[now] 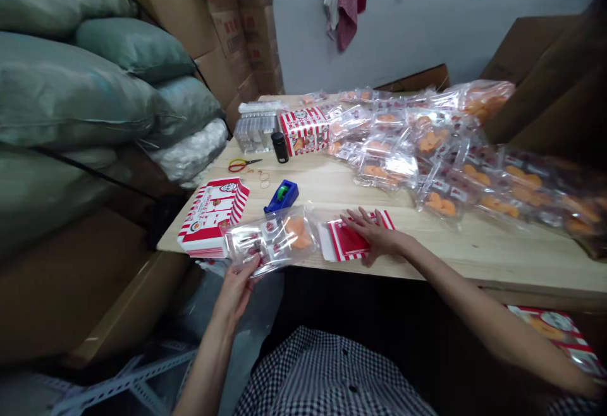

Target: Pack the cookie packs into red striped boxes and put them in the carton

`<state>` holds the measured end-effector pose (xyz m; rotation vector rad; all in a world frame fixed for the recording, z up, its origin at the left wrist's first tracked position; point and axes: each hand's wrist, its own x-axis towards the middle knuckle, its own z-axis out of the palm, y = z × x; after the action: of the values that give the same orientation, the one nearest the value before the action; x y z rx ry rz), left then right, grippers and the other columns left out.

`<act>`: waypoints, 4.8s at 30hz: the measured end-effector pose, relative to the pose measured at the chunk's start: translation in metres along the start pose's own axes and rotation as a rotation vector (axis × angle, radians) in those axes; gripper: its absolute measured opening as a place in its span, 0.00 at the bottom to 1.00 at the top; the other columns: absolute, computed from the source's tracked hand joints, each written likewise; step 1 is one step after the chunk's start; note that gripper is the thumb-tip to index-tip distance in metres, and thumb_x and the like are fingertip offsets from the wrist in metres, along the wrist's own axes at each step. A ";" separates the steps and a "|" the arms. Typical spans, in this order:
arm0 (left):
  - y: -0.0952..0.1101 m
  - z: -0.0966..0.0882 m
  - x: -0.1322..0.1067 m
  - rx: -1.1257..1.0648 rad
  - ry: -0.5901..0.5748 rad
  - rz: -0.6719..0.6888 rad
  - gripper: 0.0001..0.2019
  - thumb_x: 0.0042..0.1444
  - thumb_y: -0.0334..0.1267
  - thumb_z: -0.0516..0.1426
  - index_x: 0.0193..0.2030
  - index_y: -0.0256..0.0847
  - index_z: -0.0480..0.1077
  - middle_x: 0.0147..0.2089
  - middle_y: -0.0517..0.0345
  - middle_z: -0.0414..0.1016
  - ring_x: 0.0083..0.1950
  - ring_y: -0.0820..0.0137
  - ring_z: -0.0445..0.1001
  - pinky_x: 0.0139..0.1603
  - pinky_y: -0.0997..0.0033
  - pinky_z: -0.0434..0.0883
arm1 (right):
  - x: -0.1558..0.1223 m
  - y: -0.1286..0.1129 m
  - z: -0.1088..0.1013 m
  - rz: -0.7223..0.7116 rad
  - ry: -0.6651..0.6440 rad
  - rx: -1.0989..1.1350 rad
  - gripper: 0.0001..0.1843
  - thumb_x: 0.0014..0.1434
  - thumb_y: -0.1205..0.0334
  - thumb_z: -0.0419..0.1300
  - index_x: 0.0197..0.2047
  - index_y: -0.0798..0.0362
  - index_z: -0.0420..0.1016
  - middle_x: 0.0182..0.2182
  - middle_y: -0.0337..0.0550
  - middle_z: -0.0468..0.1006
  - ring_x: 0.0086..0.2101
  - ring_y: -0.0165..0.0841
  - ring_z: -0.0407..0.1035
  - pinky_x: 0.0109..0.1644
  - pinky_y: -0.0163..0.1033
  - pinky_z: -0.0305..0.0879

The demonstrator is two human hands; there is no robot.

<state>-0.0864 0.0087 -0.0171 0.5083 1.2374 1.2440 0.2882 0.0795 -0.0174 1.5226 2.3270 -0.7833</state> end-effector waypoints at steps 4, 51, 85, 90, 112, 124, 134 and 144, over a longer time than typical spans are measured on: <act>-0.029 0.026 -0.002 -0.053 0.081 0.134 0.26 0.45 0.39 0.71 0.52 0.41 0.75 0.49 0.55 0.82 0.43 0.68 0.81 0.47 0.71 0.78 | 0.022 -0.002 0.024 -0.028 0.113 -0.006 0.75 0.36 0.51 0.75 0.76 0.47 0.29 0.72 0.62 0.44 0.71 0.61 0.33 0.68 0.69 0.20; -0.007 0.112 0.033 0.843 -0.613 0.450 0.18 0.63 0.43 0.54 0.53 0.41 0.79 0.48 0.53 0.83 0.47 0.56 0.78 0.50 0.64 0.72 | -0.002 -0.075 0.058 -0.142 0.768 0.225 0.71 0.40 0.56 0.71 0.75 0.41 0.28 0.63 0.55 0.53 0.64 0.59 0.51 0.69 0.69 0.36; -0.010 0.163 -0.025 0.222 -0.511 0.257 0.03 0.53 0.29 0.57 0.29 0.37 0.70 0.29 0.63 0.67 0.32 0.73 0.65 0.36 0.76 0.63 | -0.053 -0.118 0.030 0.077 1.360 1.575 0.08 0.59 0.62 0.63 0.34 0.50 0.66 0.27 0.32 0.67 0.28 0.28 0.59 0.34 0.33 0.58; -0.004 0.154 -0.028 0.065 -0.684 0.053 0.11 0.53 0.32 0.63 0.44 0.38 0.74 0.38 0.58 0.77 0.40 0.68 0.74 0.47 0.71 0.68 | -0.049 -0.122 0.031 0.110 1.423 1.579 0.07 0.56 0.64 0.63 0.33 0.50 0.65 0.27 0.32 0.66 0.28 0.28 0.59 0.33 0.33 0.58; -0.029 0.143 -0.032 0.063 -0.543 -0.065 0.10 0.57 0.41 0.59 0.35 0.36 0.77 0.27 0.59 0.76 0.26 0.72 0.69 0.32 0.74 0.66 | -0.101 -0.111 0.030 0.004 0.652 2.076 0.14 0.60 0.52 0.65 0.49 0.45 0.76 0.48 0.39 0.82 0.49 0.40 0.75 0.53 0.43 0.70; -0.083 0.096 -0.014 0.092 -0.537 -0.375 0.13 0.44 0.28 0.60 0.38 0.35 0.80 0.30 0.56 0.79 0.28 0.72 0.72 0.32 0.75 0.67 | -0.063 -0.090 0.119 0.249 0.543 2.177 0.08 0.42 0.66 0.68 0.28 0.49 0.76 0.26 0.37 0.81 0.25 0.35 0.73 0.32 0.40 0.70; -0.063 0.078 -0.012 0.325 -0.847 -0.141 0.15 0.57 0.40 0.62 0.49 0.39 0.81 0.55 0.44 0.79 0.59 0.56 0.74 0.64 0.58 0.64 | -0.068 -0.089 0.121 0.183 0.696 2.045 0.05 0.44 0.68 0.66 0.27 0.50 0.82 0.35 0.42 0.84 0.39 0.39 0.78 0.46 0.43 0.72; -0.076 0.074 0.003 0.388 -0.764 -0.018 0.11 0.57 0.40 0.63 0.44 0.38 0.82 0.50 0.45 0.82 0.53 0.57 0.79 0.57 0.58 0.71 | -0.074 -0.087 0.124 -0.016 0.631 1.747 0.10 0.55 0.58 0.69 0.42 0.46 0.83 0.49 0.44 0.82 0.49 0.40 0.75 0.56 0.46 0.69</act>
<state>0.0118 0.0096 -0.0583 1.1289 0.8066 0.6698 0.2309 -0.0736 -0.0576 2.4123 1.5917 -3.1520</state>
